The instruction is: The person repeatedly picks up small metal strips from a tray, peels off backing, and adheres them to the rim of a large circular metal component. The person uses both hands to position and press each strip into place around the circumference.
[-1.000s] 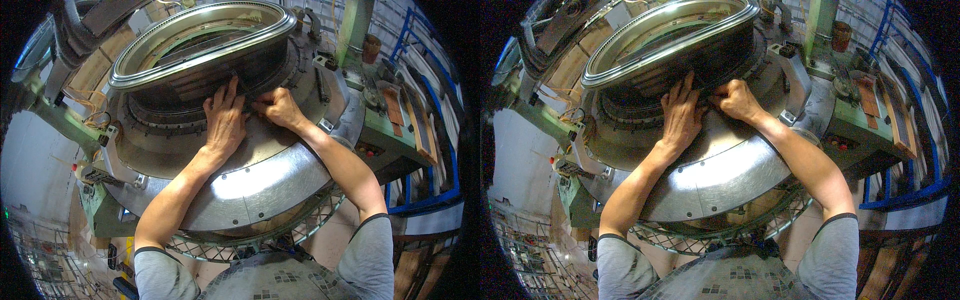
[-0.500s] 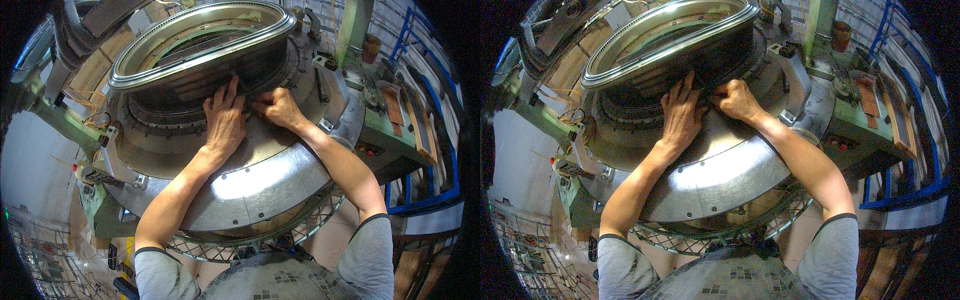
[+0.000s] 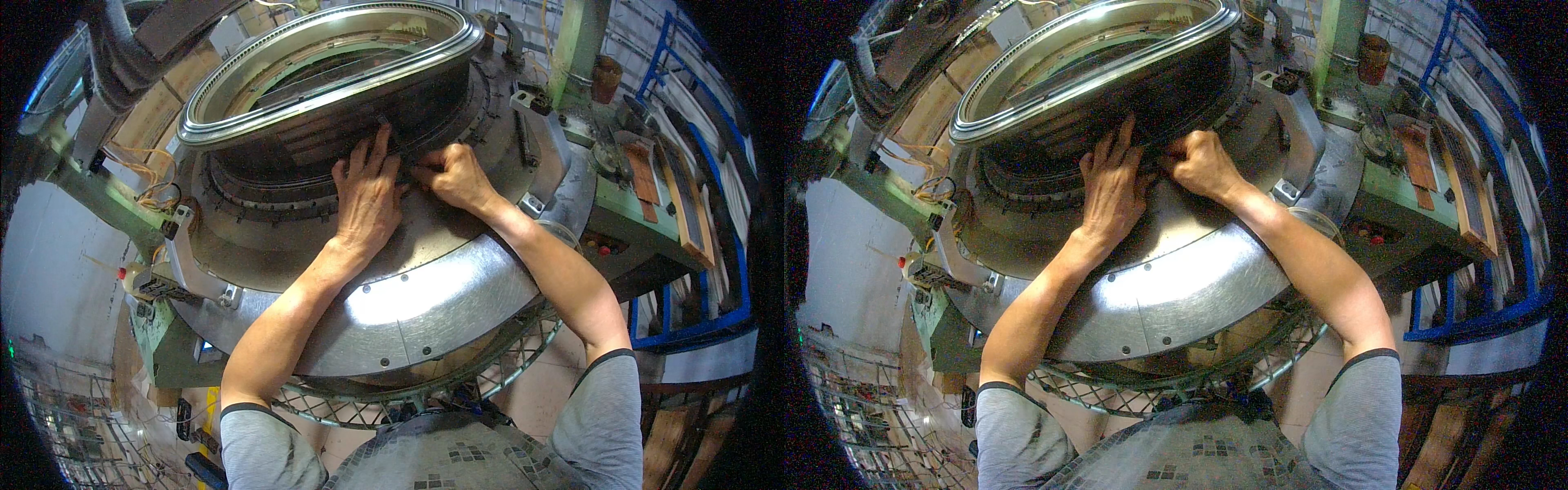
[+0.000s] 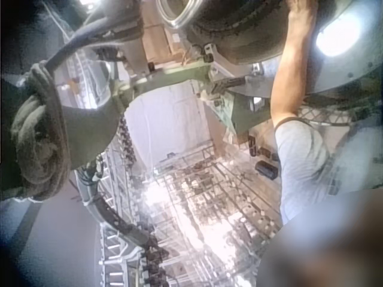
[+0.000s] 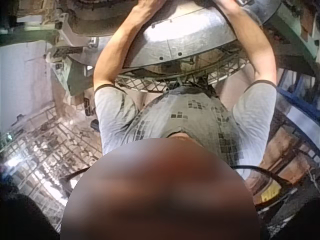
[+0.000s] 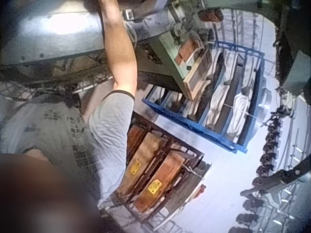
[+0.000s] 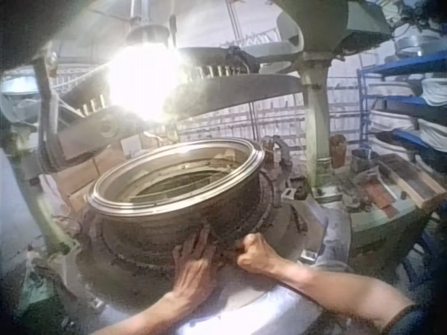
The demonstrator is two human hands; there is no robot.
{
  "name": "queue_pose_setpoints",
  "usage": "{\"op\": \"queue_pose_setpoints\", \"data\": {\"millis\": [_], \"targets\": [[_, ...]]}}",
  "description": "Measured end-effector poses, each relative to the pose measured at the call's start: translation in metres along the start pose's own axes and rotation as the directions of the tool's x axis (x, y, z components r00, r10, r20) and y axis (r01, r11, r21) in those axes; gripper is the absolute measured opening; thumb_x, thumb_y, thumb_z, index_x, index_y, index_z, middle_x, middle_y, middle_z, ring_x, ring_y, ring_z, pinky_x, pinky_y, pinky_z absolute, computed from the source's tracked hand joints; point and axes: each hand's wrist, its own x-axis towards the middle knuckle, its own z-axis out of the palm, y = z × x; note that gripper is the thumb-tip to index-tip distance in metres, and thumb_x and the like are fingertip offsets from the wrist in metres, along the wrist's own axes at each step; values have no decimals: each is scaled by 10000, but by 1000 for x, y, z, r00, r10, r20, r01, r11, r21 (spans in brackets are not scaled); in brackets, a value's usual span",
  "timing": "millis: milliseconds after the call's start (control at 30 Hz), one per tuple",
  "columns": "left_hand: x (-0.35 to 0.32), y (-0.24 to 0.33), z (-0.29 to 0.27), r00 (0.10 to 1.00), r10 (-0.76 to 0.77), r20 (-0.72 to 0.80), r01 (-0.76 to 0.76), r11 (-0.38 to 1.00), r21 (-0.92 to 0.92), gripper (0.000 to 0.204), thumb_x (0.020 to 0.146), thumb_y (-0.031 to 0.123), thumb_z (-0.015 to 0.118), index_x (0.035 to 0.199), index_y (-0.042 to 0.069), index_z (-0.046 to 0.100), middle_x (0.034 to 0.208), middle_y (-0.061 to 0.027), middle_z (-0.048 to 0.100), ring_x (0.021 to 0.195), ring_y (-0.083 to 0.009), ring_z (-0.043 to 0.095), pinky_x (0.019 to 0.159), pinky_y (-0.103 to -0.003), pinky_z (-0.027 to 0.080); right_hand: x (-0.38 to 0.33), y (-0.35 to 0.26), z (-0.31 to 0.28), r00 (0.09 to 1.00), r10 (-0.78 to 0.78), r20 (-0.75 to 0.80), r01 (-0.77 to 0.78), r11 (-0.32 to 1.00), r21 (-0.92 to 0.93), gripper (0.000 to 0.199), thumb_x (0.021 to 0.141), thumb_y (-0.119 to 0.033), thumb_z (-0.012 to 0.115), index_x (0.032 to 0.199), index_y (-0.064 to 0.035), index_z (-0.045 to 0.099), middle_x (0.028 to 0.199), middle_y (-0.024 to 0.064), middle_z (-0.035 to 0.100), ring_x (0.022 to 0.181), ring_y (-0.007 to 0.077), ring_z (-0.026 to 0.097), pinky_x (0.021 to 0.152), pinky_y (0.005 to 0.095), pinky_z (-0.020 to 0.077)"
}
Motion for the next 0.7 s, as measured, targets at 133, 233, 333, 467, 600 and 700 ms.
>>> {"op": "queue_pose_setpoints", "data": {"millis": [133,233,333,467,600,700], "targets": [[0,0,0,1000,-6,9,6,1000,0,470,725,123,784,1161,52,624,1608,-130,297,1363,-351,377,1016,-556,319,1,1,1,1000,5,11,-4,999,-51,180,836,-153,715,923,-2,760,813,221,719,719,216,737,657,355,553],[0,0,1,1000,-8,9,8,1000,3,460,725,121,786,1152,49,629,1609,-130,295,1366,-353,374,1019,-558,318,1,1,1,1000,15,26,-14,998,-60,180,834,-151,715,926,-3,761,811,219,720,721,222,740,655,354,555],[0,0,1,1000,-12,19,12,1000,0,458,725,127,789,1147,48,631,1610,-130,293,1370,-352,370,1022,-558,317,0,0,0,1000,8,20,-8,999,-44,181,832,-147,716,933,-4,763,811,219,720,721,223,739,659,350,558],[0,0,1,1000,-8,23,8,1000,13,460,717,137,795,1138,44,633,1612,-128,292,1364,-348,374,1020,-558,319,0,-1,0,999,39,29,-38,999,-40,182,838,-147,716,937,-2,765,821,213,729,723,212,736,667,345,560],[2,0,1,999,-7,43,6,1000,31,456,710,138,797,1126,41,637,1612,-127,291,1364,-340,373,1003,-556,332,0,1,1,999,36,34,-36,999,-17,185,844,-152,719,937,2,766,835,201,741,729,202,734,678,340,564],[4,0,-3,999,31,7,-32,996,78,429,716,146,775,1111,37,647,1598,-129,320,1328,-333,404,983,-539,353,0,4,4,1000,23,6,-23,1000,-20,174,841,-144,711,895,15,755,800,218,722,709,203,728,655,352,556]]}}
